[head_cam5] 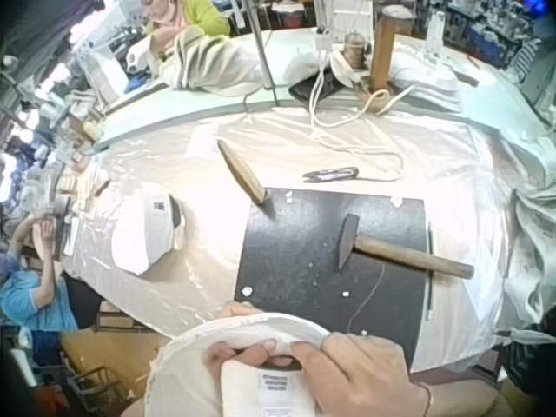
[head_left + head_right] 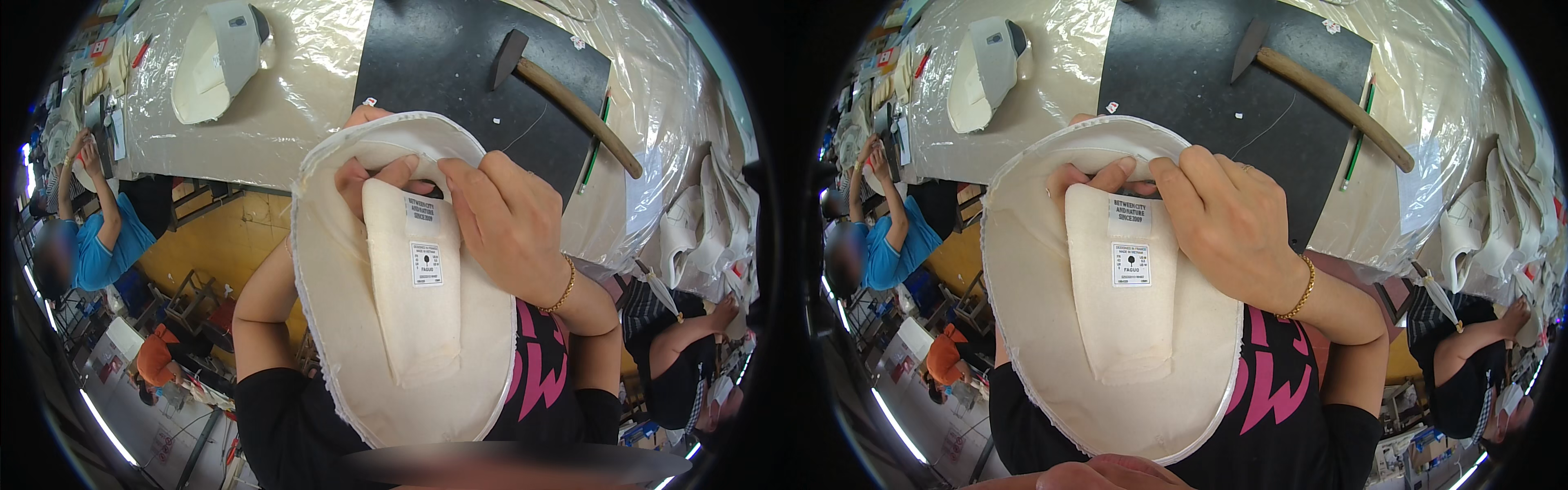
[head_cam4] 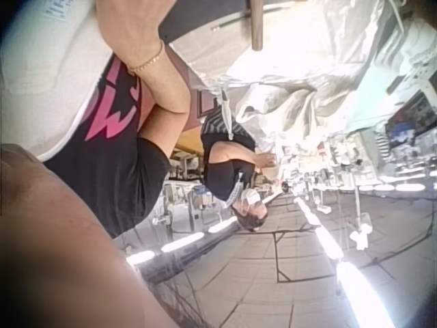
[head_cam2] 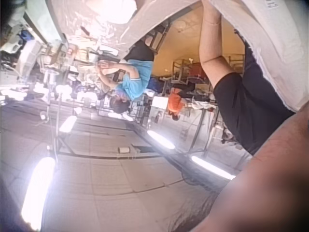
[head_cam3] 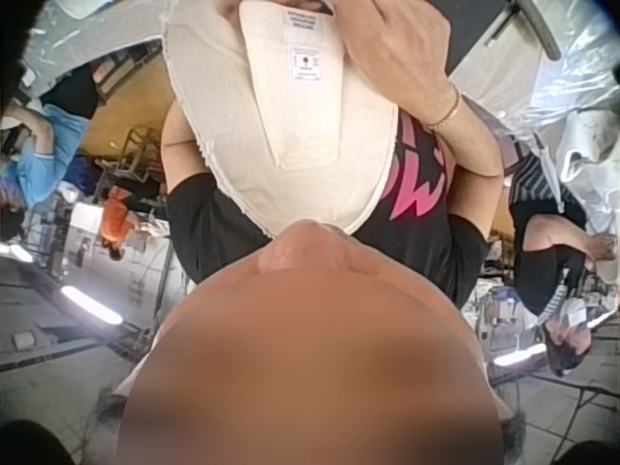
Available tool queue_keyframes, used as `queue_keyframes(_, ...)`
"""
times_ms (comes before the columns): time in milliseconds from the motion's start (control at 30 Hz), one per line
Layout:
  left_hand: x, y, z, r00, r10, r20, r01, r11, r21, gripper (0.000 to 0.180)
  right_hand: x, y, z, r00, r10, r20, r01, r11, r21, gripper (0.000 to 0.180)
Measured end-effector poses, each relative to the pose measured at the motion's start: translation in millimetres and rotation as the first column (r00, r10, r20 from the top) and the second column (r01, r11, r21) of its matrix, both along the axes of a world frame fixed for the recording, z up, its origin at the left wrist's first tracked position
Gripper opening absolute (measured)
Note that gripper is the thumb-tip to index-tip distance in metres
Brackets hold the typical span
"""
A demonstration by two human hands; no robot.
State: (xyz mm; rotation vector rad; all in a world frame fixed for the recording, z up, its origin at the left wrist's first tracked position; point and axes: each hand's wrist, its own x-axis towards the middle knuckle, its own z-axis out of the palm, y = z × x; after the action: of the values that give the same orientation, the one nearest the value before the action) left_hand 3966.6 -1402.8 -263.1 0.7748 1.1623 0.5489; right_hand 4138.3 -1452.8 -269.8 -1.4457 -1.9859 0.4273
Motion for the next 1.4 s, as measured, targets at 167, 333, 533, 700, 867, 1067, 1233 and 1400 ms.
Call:
queue_keyframes(167, -1.5, 0.8, -0.5, 1.0, -0.027, 0.007, 0.027, 1.0, 0.001, 0.028, -1.1, 2.7, -0.4, 0.999, 0.002, 0.034, -0.003, 1.0, 0.025, 0.029)
queue_keyframes(333, -2.2, 1.4, -1.9, 0.999, -0.022, 0.038, 0.023, 1.0, -0.008, 0.029, 1.1, 6.5, 0.3, 0.997, 0.035, 0.076, -0.037, 0.999, 0.022, 0.032)
queue_keyframes(533, -4.0, 1.9, -1.6, 0.999, -0.044, 0.023, 0.045, 0.999, -0.019, 0.03, 1.7, 9.4, 3.3, 0.995, 0.05, 0.092, -0.053, 0.998, 0.023, 0.034)
queue_keyframes(700, -2.4, 1.3, -0.5, 0.999, -0.038, 0.032, 0.038, 0.999, 0.01, 0.03, 4.2, 11.2, 5.9, 0.993, 0.081, 0.087, -0.079, 0.997, -0.027, 0.032)
queue_keyframes(867, -2.7, 2.9, 3.8, 0.998, -0.067, -0.003, 0.067, 0.998, 0.018, 0.029, 6.7, 12.7, 5.1, 0.992, 0.115, 0.057, -0.113, 0.993, -0.04, 0.03)
queue_keyframes(1067, -2.3, 2.9, 4.0, 0.998, -0.058, -0.012, 0.058, 0.998, 0.01, 0.029, 5.1, 13.9, 4.3, 0.993, 0.118, 0.029, -0.117, 0.992, -0.043, 0.03)
queue_keyframes(1233, -2.1, 2.6, 6.8, 0.997, -0.051, -0.053, 0.052, 0.998, 0.034, 0.03, 5.3, 6.1, 12.8, 0.998, 0.063, 0.025, -0.061, 0.995, -0.079, 0.031)
queue_keyframes(1400, -1.2, 4.7, 9.0, 0.996, -0.061, -0.061, 0.063, 0.997, 0.033, 0.03, 4.7, 0.0, 11.2, 1.0, 0.012, -0.004, -0.012, 0.996, -0.084, 0.031)
